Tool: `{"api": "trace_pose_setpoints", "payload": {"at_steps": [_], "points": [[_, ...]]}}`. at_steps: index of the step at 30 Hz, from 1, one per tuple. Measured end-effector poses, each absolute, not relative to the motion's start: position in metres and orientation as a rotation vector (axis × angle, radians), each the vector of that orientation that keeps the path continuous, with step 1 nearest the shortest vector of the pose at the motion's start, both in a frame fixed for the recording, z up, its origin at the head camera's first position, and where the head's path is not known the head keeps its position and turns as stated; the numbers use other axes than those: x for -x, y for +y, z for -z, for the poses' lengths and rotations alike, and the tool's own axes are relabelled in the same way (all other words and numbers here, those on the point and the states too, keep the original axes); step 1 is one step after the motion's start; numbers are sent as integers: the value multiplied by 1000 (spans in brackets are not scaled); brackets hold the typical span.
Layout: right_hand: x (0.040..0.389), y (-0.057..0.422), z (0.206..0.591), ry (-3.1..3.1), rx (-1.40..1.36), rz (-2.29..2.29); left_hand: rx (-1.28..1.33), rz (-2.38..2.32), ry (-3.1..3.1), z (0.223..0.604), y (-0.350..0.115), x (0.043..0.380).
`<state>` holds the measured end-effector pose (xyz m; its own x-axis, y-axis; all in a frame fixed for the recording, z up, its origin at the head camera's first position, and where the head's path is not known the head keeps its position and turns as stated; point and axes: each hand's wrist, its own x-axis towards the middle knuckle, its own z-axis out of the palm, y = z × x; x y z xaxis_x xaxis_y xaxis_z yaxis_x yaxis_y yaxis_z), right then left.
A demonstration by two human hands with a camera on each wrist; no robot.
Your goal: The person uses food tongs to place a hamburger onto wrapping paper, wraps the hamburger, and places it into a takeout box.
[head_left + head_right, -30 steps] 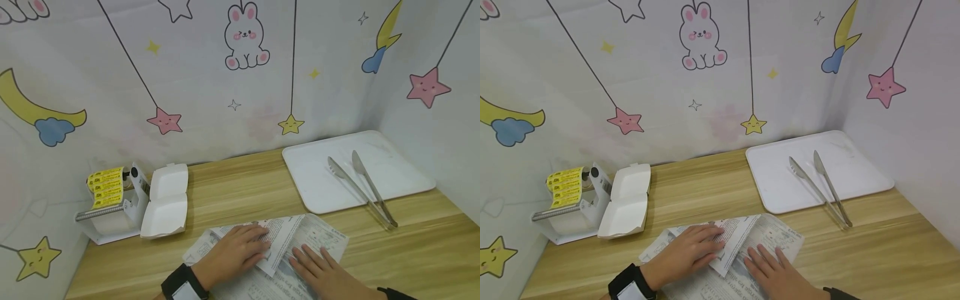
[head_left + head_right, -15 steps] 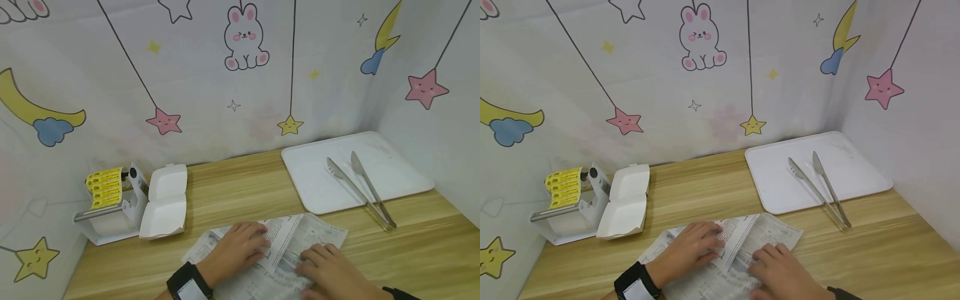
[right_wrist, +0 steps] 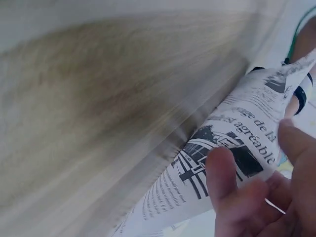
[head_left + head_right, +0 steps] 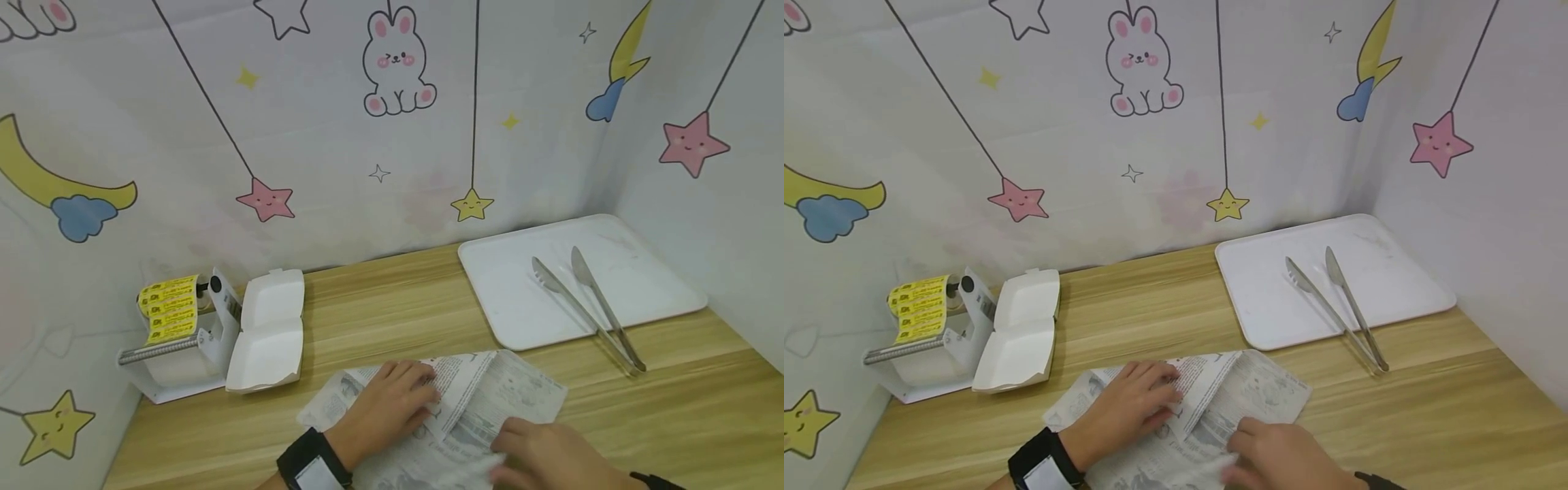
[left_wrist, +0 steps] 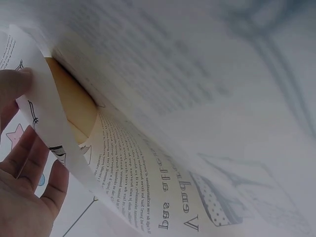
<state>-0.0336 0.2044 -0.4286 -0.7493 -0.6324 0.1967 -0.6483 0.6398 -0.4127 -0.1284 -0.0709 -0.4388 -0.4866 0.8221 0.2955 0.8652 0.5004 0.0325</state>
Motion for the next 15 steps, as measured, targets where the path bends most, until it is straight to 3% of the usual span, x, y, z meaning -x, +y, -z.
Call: {"api": "trace_pose_setpoints", "payload": {"at_steps": [8, 15], "points": [[41, 215, 428, -2692, -1202, -1019, 1442, 279, -2537, 437, -72, 128], [47, 213, 429, -2590, -987, -854, 1501, 321, -2477, 436, -75, 131]]}}
